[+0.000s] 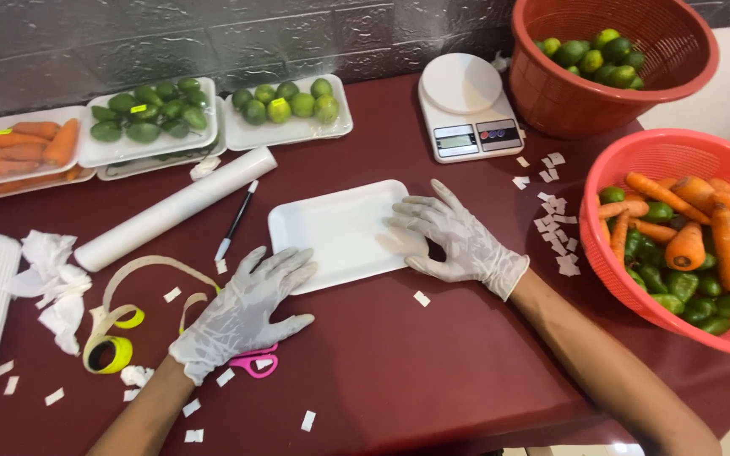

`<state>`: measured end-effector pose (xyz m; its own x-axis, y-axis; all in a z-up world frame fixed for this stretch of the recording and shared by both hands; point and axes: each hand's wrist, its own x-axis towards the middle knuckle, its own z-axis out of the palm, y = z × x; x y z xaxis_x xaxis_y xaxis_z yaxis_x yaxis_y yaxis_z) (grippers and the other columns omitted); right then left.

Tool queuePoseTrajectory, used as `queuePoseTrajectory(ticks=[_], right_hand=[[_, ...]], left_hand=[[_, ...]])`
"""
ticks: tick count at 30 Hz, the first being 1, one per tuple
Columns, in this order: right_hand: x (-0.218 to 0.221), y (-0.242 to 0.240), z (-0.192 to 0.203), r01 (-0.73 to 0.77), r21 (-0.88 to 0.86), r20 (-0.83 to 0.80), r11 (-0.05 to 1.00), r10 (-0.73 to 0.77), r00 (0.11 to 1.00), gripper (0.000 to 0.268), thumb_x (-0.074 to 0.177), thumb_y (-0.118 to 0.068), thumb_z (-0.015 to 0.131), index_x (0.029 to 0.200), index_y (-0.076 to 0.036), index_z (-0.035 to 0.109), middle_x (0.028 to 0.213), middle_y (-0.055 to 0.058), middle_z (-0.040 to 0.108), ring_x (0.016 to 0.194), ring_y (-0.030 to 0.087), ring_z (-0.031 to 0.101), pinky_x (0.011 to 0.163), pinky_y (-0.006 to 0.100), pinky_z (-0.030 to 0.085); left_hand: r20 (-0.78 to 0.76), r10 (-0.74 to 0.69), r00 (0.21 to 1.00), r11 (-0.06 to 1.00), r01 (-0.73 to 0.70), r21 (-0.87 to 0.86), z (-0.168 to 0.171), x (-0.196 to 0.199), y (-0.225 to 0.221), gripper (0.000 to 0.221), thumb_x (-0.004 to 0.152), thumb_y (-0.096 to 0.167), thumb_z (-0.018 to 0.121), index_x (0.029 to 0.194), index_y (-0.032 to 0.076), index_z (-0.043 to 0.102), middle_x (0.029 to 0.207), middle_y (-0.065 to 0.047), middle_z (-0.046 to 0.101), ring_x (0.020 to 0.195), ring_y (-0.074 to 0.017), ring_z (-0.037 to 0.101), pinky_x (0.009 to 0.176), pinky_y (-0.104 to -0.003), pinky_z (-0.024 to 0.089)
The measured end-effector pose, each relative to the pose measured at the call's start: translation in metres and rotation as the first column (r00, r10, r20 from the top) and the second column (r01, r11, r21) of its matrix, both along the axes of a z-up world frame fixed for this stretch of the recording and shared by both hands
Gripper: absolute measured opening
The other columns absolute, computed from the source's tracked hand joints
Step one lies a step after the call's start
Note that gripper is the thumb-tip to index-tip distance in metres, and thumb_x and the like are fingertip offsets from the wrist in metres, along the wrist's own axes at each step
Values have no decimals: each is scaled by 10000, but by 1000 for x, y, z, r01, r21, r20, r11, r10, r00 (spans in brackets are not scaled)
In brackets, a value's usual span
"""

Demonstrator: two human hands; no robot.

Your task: The person is weighing and arranging limes and carrots on foam trays using a digital scale.

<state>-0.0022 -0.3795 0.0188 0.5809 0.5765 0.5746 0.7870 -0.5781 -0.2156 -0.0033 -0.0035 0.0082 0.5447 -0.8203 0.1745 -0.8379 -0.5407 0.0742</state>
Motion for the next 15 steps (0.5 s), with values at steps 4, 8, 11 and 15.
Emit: queuePoseTrajectory(ticks=[4, 8, 11, 15], right_hand=[[2, 0, -5, 7, -19, 3, 1000, -7, 1000, 503, 974, -527, 570, 1195, -85, 659, 1368, 115, 643, 1327, 320, 582, 1252, 575, 189], [4, 0, -11, -31, -75, -9, 997, 30, 1000, 491, 965, -526, 591, 1121, -65, 649, 1345, 121, 649, 1317, 325, 588, 1246, 589, 172], [5, -1, -14, -28, -123, -1, 992, 28, 1000, 506, 961, -534, 592, 1148, -70, 672, 1314, 117, 666, 1304, 316, 600, 1246, 591, 165], [5, 2, -12, -5, -166, -1, 986, 5, 1000, 502, 946, -527, 603, 1177, -88, 678, 1314, 103, 669, 1307, 298, 599, 1244, 590, 192]], left_hand=[[-44, 1, 999, 1000, -1, -8, 7, -5, -3, 731, 901, 590, 648, 1443, 117, 519, 1510, -102, 533, 1432, -298, 456, 1186, -556, 255], [-33, 3, 999, 1000, -3, 13, 1, -6, -2, 762, 911, 610, 623, 1493, 142, 473, 1535, -75, 503, 1448, -273, 434, 1192, -531, 250], [-5, 4, 1000, 1000, -4, 6, 1, -7, -3, 755, 914, 625, 609, 1480, 141, 486, 1521, -77, 512, 1441, -274, 440, 1187, -535, 264], [47, 10, 999, 1000, -9, -9, -1, -7, -3, 626, 989, 575, 523, 1440, 142, 523, 1488, -76, 542, 1426, -268, 459, 1183, -531, 277]])
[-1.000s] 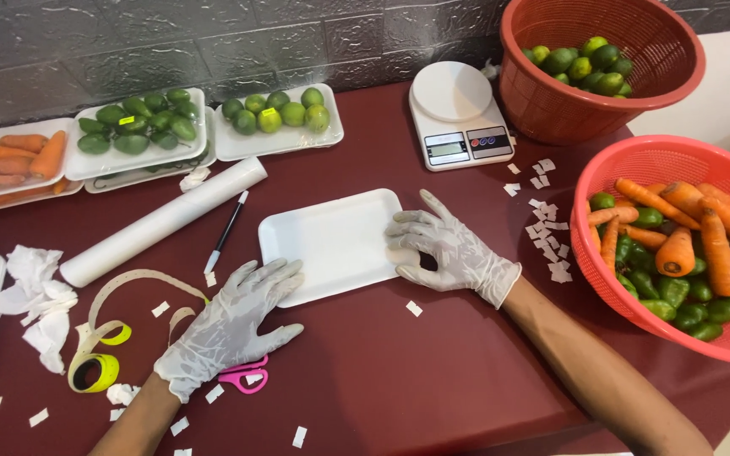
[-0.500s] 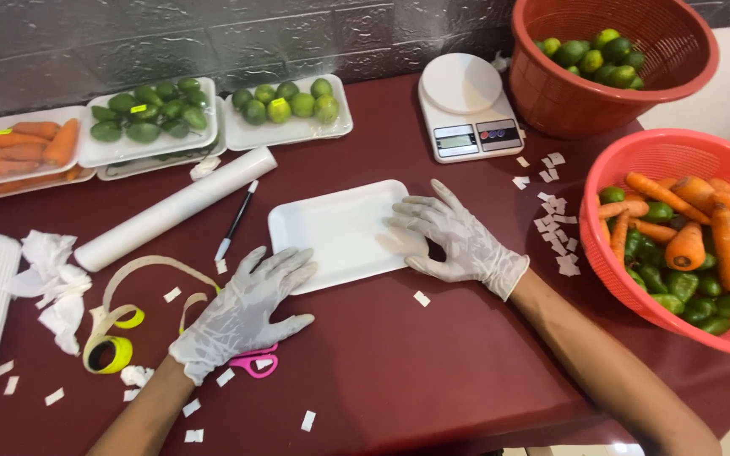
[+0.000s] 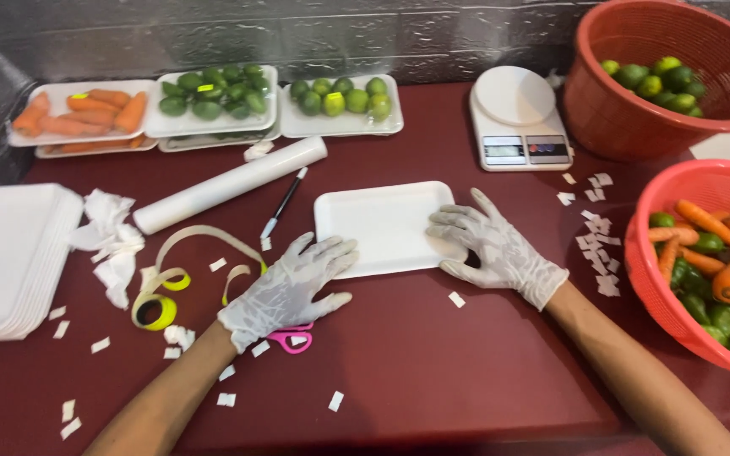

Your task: The person is weighing and arranging limes and carrots on foam trays using a digital scale.

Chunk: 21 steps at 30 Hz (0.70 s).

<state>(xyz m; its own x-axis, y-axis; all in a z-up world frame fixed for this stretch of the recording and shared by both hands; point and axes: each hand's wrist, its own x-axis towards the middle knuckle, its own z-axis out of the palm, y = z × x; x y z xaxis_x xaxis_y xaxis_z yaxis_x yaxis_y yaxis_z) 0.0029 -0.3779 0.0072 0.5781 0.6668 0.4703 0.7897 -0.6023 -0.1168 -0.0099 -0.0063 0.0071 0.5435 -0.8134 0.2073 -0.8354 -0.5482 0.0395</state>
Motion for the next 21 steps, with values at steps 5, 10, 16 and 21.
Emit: queuePoseTrajectory(ticks=[5, 10, 16, 21], right_hand=[[2, 1, -4, -28, 16, 45, 999, 27, 999, 491, 937, -519, 614, 1206, -116, 686, 1306, 90, 667, 1301, 293, 601, 1242, 578, 209], [-3, 5, 4, -28, 32, 52, 999, 26, 998, 465, 940, -495, 636, 1130, -73, 674, 1315, 127, 661, 1313, 320, 599, 1238, 578, 233], [-3, 3, 1, -7, 12, 48, 1000, 7, 999, 482, 932, -501, 645, 1173, -87, 688, 1324, 112, 663, 1330, 309, 590, 1244, 556, 249], [0, -2, -8, 27, -24, 10, 999, -27, 1000, 524, 971, -533, 571, 1348, -181, 662, 1345, 60, 662, 1350, 265, 570, 1244, 525, 224]], left_hand=[[329, -5, 944, 996, 33, -79, -31, 10, 1, 351, 1043, 370, 512, 1328, 191, 613, 1408, -25, 611, 1356, -212, 543, 1168, -478, 337], [409, 6, 913, 995, 33, -89, -30, 7, 2, 273, 1075, 308, 475, 1252, 192, 649, 1388, -12, 633, 1330, -190, 565, 1174, -472, 325], [361, -4, 933, 989, 56, -134, -32, 12, 5, 279, 1074, 295, 478, 1236, 160, 660, 1365, -38, 655, 1304, -199, 585, 1177, -485, 302], [316, -15, 949, 991, 56, -119, -28, 8, 4, 395, 1069, 481, 461, 1265, 199, 655, 1360, -32, 654, 1271, -202, 610, 1161, -486, 324]])
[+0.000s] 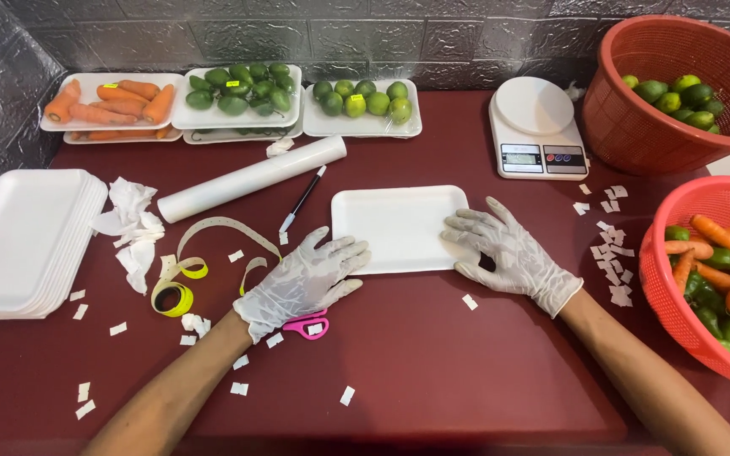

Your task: The person is weighing and arranging limes and carrots on foam trays using a digital scale.

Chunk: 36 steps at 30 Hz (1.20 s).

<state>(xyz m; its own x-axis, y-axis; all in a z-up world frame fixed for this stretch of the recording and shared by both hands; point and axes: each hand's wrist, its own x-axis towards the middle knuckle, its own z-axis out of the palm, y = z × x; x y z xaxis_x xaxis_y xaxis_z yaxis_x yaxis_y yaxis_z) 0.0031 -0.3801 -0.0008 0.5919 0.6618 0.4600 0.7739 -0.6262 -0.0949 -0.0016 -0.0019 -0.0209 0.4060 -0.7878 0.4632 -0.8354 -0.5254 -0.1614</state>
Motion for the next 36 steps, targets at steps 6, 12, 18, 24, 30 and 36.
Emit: queuePoseTrajectory(ticks=[6, 12, 18, 24, 30, 36], right_hand=[[1, -2, -3, 6, -23, 6, 1000, -5, 1000, 532, 985, -532, 543, 1380, -191, 647, 1336, 65, 663, 1343, 265, 571, 1239, 517, 240], [-20, 9, 14, 75, -86, 46, 993, -71, 996, 465, 1009, -486, 547, 1334, -168, 645, 1360, 91, 638, 1355, 289, 554, 1212, 542, 284], [-54, 1, 31, 266, -121, 90, 956, -256, 962, 381, 1001, -446, 566, 1260, -190, 677, 1345, 44, 654, 1335, 240, 583, 1183, 472, 356], [-85, -32, 72, 393, -39, 163, 919, -383, 909, 340, 933, -307, 690, 1223, -134, 721, 1205, 90, 721, 1185, 292, 681, 1040, 447, 519], [-103, -104, 95, 658, 26, 115, 753, -656, 746, 357, 982, -100, 681, 1337, -115, 708, 1311, 83, 724, 1160, 266, 677, 1090, 371, 491], [-91, -276, 44, 920, -388, 590, 64, -749, 301, 343, 1026, -474, 547, 1319, -526, 718, 963, -149, 797, 838, 103, 807, 748, 289, 619]], left_hand=[[31, 12, 999, 1000, -12, 8, -8, 3, 1, 361, 1077, 436, 468, 1279, 199, 651, 1353, -33, 659, 1264, -204, 613, 1140, -473, 347], [4, 0, 1000, 1000, 0, 16, -2, 0, 0, 396, 1081, 442, 447, 1329, 192, 627, 1374, -49, 643, 1283, -220, 601, 1143, -480, 346], [-25, -7, 1000, 1000, 7, 14, 5, -2, -2, 392, 1060, 412, 494, 1334, 163, 624, 1381, -65, 640, 1275, -242, 603, 1120, -470, 379], [-50, 1, 999, 1000, 0, 23, 0, -1, -4, 445, 1053, 436, 502, 1385, 153, 591, 1417, -67, 614, 1294, -257, 591, 1108, -457, 401], [97, 11, 995, 993, -23, 120, 29, -10, -8, 427, 984, 373, 624, 1331, 124, 645, 1423, -27, 631, 1264, -196, 608, 1052, -383, 441], [125, 25, 992, 987, -44, 156, 20, -6, -6, 445, 991, 412, 591, 1353, 158, 644, 1455, 0, 619, 1294, -180, 593, 1113, -356, 378]])
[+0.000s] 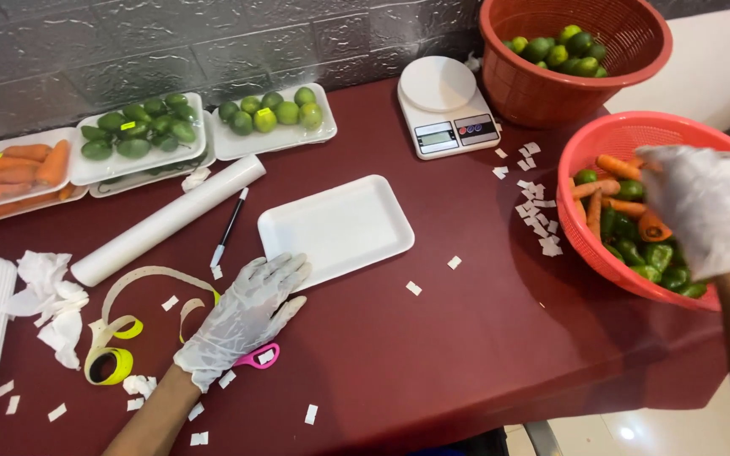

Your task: The person is weighing and arranging limes and carrots on foam trays using a digital scale.

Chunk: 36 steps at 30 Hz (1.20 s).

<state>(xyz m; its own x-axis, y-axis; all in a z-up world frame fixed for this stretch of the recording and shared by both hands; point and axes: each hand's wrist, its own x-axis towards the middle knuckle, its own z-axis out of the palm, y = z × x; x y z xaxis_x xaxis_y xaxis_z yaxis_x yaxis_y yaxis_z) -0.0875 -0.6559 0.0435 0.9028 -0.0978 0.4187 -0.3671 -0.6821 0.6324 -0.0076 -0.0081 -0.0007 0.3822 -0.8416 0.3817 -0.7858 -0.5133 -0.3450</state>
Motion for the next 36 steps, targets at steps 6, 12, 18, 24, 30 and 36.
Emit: queuePoseTrajectory(ticks=[6, 12, 18, 24, 30, 36], right_hand=[[20, -83, 0, 315, 557, -303, 768, -165, 939, 464, 999, -544, 480, 1366, -397, 722, 1172, 34, 835, 1042, 319, 781, 812, 414, 572], [25, -69, 4, 288, 680, -263, 675, -142, 954, 571, 995, -465, 580, 1477, -163, 633, 1285, 36, 777, 1193, 353, 703, 970, 477, 514], [41, -67, -4, 380, 519, -381, 765, -192, 905, 541, 893, -661, 652, 1189, -217, 744, 1003, 144, 813, 894, 377, 791, 643, 461, 584], [32, -63, 3, 246, 657, -204, 713, -146, 968, 391, 919, -468, 754, 1211, -209, 738, 1138, 137, 790, 1047, 396, 734, 808, 510, 551], [28, -24, 31, -244, 814, 321, 527, -59, 945, 223, 1133, -154, 632, 1284, 8, 660, 1076, 268, 726, 811, 414, 697, 707, 495, 546], [30, 51, 92, -634, 772, 597, 49, 289, 748, 299, 1390, -142, 341, 1494, 135, 378, 1157, 334, 533, 935, 388, 635, 660, 415, 500]], left_hand=[[115, 36, 993, 997, -44, 60, -1, -1, -1, 474, 1012, 477, 529, 1391, 209, 625, 1469, 47, 610, 1315, -144, 573, 1137, -328, 356], [16, -20, 1000, 1000, 20, 9, 6, -4, -4, 473, 1001, 423, 573, 1390, 160, 627, 1469, 11, 608, 1328, -173, 563, 1128, -342, 379], [46, -20, 999, 999, 18, 47, 5, -3, -4, 470, 1010, 436, 550, 1373, 152, 642, 1468, 5, 605, 1291, -187, 583, 1087, -347, 394], [76, 1, 997, 999, -5, 51, 7, -7, -4, 472, 1000, 459, 559, 1381, 193, 642, 1483, 30, 596, 1373, -155, 517, 1127, -334, 361], [-117, -112, 987, 992, 105, -68, 0, -4, -5, 462, 992, 379, 604, 1365, 108, 632, 1452, -49, 602, 1329, -230, 539, 1109, -379, 403], [-23, -37, 999, 999, 38, 22, -4, -5, -4, 493, 999, 451, 561, 1394, 160, 614, 1482, -18, 583, 1355, -201, 524, 1102, -357, 390]])
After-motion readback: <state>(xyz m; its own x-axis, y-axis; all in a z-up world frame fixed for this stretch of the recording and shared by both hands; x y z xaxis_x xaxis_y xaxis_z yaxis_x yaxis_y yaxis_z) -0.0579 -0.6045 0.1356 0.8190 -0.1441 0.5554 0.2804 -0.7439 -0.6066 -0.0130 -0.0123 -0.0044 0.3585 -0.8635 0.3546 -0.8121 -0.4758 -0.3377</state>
